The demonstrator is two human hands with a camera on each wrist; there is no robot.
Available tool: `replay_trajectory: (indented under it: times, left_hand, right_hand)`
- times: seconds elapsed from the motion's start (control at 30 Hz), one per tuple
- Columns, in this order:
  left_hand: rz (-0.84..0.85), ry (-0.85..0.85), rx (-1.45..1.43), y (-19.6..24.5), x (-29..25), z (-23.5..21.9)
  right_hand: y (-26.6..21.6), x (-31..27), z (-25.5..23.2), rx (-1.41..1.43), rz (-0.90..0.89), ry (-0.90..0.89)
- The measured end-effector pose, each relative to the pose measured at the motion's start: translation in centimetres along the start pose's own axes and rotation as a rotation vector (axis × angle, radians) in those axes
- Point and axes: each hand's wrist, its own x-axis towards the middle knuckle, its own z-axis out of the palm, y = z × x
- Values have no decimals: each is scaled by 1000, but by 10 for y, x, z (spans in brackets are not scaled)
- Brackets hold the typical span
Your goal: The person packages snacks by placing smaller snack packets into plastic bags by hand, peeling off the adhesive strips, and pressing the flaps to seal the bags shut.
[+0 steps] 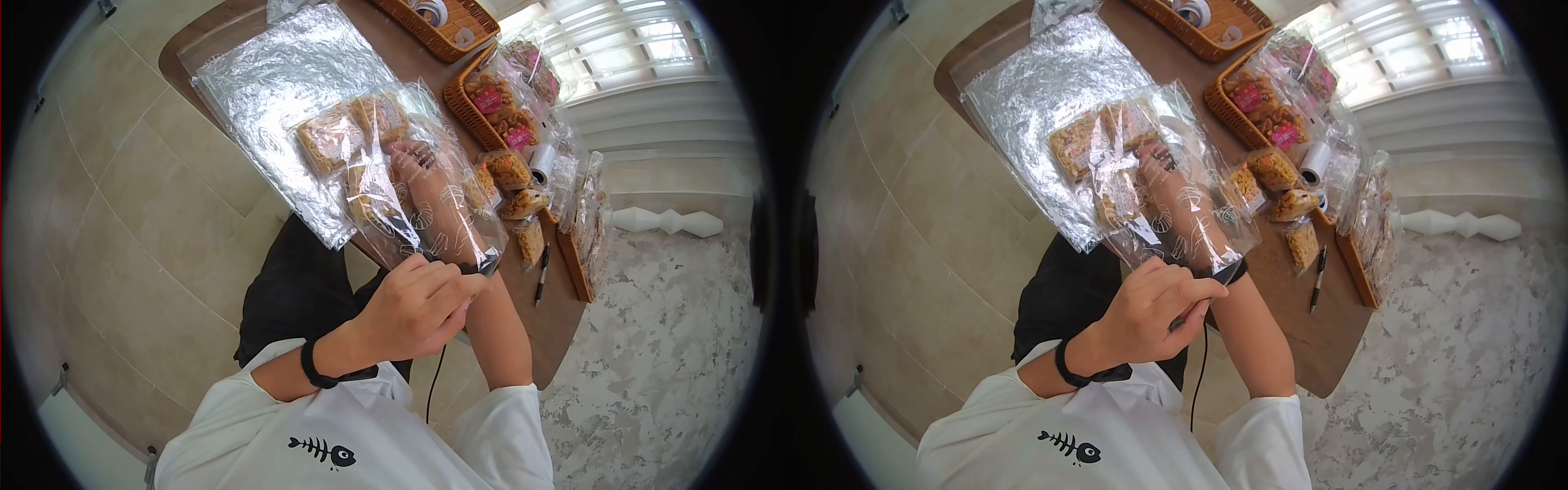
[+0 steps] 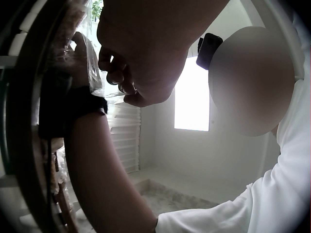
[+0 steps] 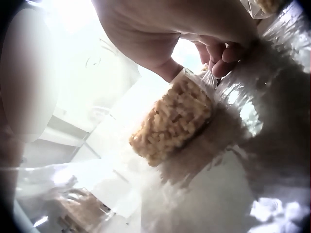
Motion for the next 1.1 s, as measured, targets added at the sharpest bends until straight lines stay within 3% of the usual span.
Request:
replay_trajectory:
  times: [0.37, 0.5, 1.1]
  left_hand:
    - [8, -6, 7, 2, -1, 0]
    - [6, -15, 15, 2, -1, -2]
    - [24, -26, 33, 2, -1, -4]
  right_hand:
    - [-60, -2, -15, 132, 86, 96]
    - [-28, 11, -2, 139, 40, 154]
    - [-15, 0, -19, -156, -71, 73]
